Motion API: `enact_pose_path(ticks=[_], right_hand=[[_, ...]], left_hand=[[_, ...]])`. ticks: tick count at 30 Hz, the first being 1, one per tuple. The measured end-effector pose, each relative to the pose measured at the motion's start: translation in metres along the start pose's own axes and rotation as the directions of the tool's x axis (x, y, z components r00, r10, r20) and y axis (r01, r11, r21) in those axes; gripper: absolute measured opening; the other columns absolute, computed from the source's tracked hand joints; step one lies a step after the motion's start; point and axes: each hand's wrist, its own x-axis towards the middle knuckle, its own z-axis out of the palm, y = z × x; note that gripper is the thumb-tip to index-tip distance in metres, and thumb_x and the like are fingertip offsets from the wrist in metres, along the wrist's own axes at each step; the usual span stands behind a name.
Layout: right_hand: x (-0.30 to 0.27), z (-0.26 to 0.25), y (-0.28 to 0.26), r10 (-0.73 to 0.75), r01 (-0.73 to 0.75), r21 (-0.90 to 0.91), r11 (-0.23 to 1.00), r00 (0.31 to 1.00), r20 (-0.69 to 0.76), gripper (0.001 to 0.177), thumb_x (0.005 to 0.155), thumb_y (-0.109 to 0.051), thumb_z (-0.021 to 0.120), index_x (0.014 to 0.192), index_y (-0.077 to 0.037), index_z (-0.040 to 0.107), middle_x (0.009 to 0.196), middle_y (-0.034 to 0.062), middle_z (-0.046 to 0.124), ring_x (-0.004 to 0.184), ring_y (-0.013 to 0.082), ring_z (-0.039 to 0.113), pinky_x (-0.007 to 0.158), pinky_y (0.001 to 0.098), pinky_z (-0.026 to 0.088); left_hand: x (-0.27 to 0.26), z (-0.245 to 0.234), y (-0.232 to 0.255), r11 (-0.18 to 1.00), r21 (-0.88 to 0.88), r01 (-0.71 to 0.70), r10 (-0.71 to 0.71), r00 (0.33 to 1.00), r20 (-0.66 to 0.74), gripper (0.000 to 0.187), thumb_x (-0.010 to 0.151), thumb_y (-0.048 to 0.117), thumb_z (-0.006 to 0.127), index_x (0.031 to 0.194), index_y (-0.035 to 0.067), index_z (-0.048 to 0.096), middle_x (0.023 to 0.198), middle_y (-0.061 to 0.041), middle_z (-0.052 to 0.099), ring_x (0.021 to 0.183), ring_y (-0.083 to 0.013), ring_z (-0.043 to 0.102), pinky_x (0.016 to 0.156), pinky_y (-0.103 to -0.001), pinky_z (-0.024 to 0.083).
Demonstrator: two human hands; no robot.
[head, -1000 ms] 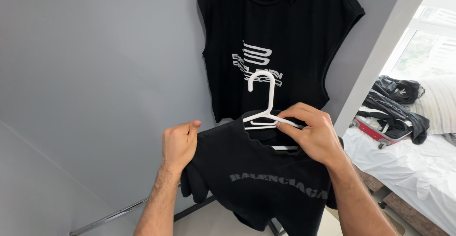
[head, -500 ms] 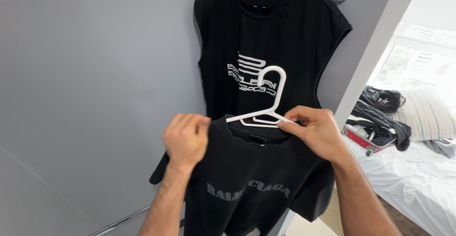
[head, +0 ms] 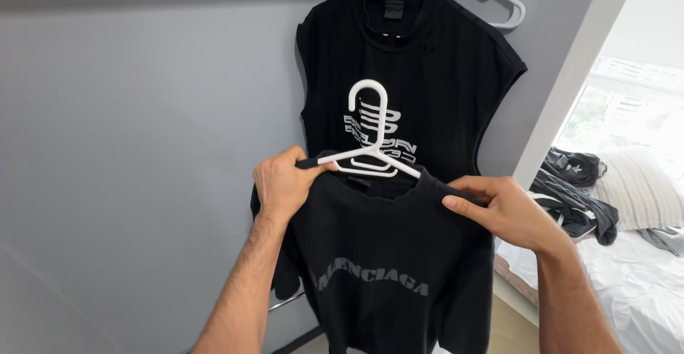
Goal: The person picks up a black t-shirt from a suitcase on the bed, places it on a white hanger, and hangs it in a closet. They then pick up a black zip-up hoodie, place it on a wooden hanger, zip it up, and hang it in the closet next to the t-shirt.
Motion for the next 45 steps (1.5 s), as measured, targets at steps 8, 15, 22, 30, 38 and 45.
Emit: enact_pose_path(ticks=[8, 15, 22, 30, 38, 45], right_hand=[[0.021, 0.006, -0.045, -0.049, 0.000, -0.118, 0.993, 0.911, -0.410, 0.029, 0.094, -0.031, 0.069, 0.102, -0.005, 0.079, 0.057, 0.0069, 0.069, 0.045, 0.0129, 0.055, 0.046, 0.0302, 0.043], [0.059, -0.022, -0.092, -0.294, 0.156, -0.272, 0.950, 0.742, -0.602, 0.030, 0.101, -0.029, 0.070, 0.104, 0.000, 0.077, 0.057, 0.0061, 0.062, 0.049, 0.0100, 0.052, 0.048, 0.0298, 0.041], [0.113, -0.043, -0.122, -0.309, 0.151, -0.282, 0.947, 0.658, -0.687, 0.032, 0.101, -0.031, 0.068, 0.104, 0.000, 0.076, 0.059, 0.0104, 0.063, 0.049, 0.0182, 0.056, 0.051, 0.0356, 0.043], [0.176, -0.036, -0.124, -0.355, 0.174, -0.328, 0.928, 0.677, -0.645, 0.035, 0.101, -0.031, 0.066, 0.099, 0.003, 0.074, 0.066, 0.0170, 0.066, 0.056, 0.0293, 0.063, 0.059, 0.0423, 0.049], [0.162, -0.016, -0.104, -0.202, 0.070, -0.228, 0.971, 0.750, -0.630, 0.034, 0.100, -0.034, 0.065, 0.108, -0.002, 0.073, 0.064, 0.0110, 0.068, 0.055, 0.0227, 0.064, 0.056, 0.0381, 0.051], [0.113, 0.009, -0.058, -0.339, 0.238, -0.244, 0.940, 0.568, -0.750, 0.031, 0.096, -0.022, 0.069, 0.117, 0.002, 0.069, 0.081, 0.0081, 0.072, 0.060, 0.0140, 0.067, 0.061, 0.0309, 0.052]], left_hand=[[0.044, -0.009, 0.027, 0.981, 0.085, -0.174, 0.187, 0.968, -0.166, 0.056, 0.073, 0.056, 0.084, 0.092, 0.007, 0.066, 0.093, -0.006, 0.066, 0.096, -0.0241, 0.060, 0.093, -0.053, 0.042], [0.049, -0.012, 0.058, 0.958, -0.260, -0.123, 0.077, 0.981, -0.181, 0.044, 0.097, 0.041, 0.071, 0.120, 0.004, 0.067, 0.129, -0.011, 0.068, 0.127, -0.0275, 0.058, 0.104, -0.044, 0.050], [0.075, -0.018, 0.058, 0.942, -0.309, -0.131, 0.060, 0.972, -0.227, 0.035, 0.096, 0.033, 0.071, 0.117, 0.005, 0.069, 0.120, -0.010, 0.071, 0.121, -0.0256, 0.060, 0.101, -0.042, 0.051], [0.080, -0.023, 0.059, 0.940, -0.307, -0.150, 0.072, 0.966, -0.250, 0.021, 0.095, 0.027, 0.071, 0.101, 0.007, 0.073, 0.120, -0.008, 0.073, 0.119, -0.0255, 0.061, 0.100, -0.042, 0.051], [0.056, -0.024, 0.051, 0.941, -0.334, -0.060, 0.003, 0.986, -0.167, 0.019, 0.093, 0.024, 0.071, 0.087, 0.007, 0.074, 0.111, -0.006, 0.077, 0.109, -0.0233, 0.065, 0.093, -0.039, 0.053], [0.033, 0.004, 0.053, 0.930, -0.367, 0.021, -0.044, 0.998, -0.054, 0.017, 0.093, 0.021, 0.071, 0.087, 0.006, 0.075, 0.105, -0.004, 0.078, 0.102, -0.0208, 0.067, 0.086, -0.036, 0.057]])
